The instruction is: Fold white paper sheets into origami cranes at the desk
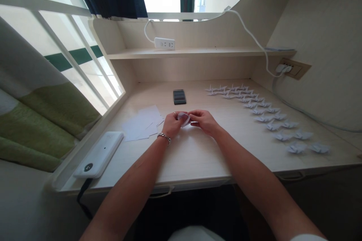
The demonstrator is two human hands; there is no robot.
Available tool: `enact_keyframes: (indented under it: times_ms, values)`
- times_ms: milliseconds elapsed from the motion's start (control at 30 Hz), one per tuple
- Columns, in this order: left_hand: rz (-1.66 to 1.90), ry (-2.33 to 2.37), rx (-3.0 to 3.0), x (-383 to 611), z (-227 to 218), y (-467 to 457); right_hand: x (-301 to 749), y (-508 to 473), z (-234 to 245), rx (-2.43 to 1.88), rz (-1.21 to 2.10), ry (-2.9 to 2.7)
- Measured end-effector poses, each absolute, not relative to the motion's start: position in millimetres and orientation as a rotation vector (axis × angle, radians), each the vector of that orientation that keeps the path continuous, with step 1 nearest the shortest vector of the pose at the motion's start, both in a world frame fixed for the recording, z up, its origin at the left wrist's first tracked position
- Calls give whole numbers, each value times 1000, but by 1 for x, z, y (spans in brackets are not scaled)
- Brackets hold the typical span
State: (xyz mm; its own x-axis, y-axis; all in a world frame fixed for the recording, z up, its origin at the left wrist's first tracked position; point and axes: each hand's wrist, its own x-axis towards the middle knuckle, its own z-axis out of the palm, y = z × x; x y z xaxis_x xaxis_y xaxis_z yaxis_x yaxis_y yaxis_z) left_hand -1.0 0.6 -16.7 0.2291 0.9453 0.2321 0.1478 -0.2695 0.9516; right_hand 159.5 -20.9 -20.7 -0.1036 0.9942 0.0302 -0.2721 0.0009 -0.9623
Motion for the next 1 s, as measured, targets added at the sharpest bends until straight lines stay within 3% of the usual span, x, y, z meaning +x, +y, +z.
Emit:
enact_keyframes:
  times_ms: [267, 633, 1000]
  values:
    - [1122, 1034, 1614, -2, -14, -2, 162, -24, -19, -976, 1399, -1162]
    - [1063, 1003, 1748, -3, -14, -1, 159, -23, -15, -1084, 1144, -1317]
    - [1051, 939, 1435, 2, -18, -1, 157, -23, -15, -1207, 919, -1289]
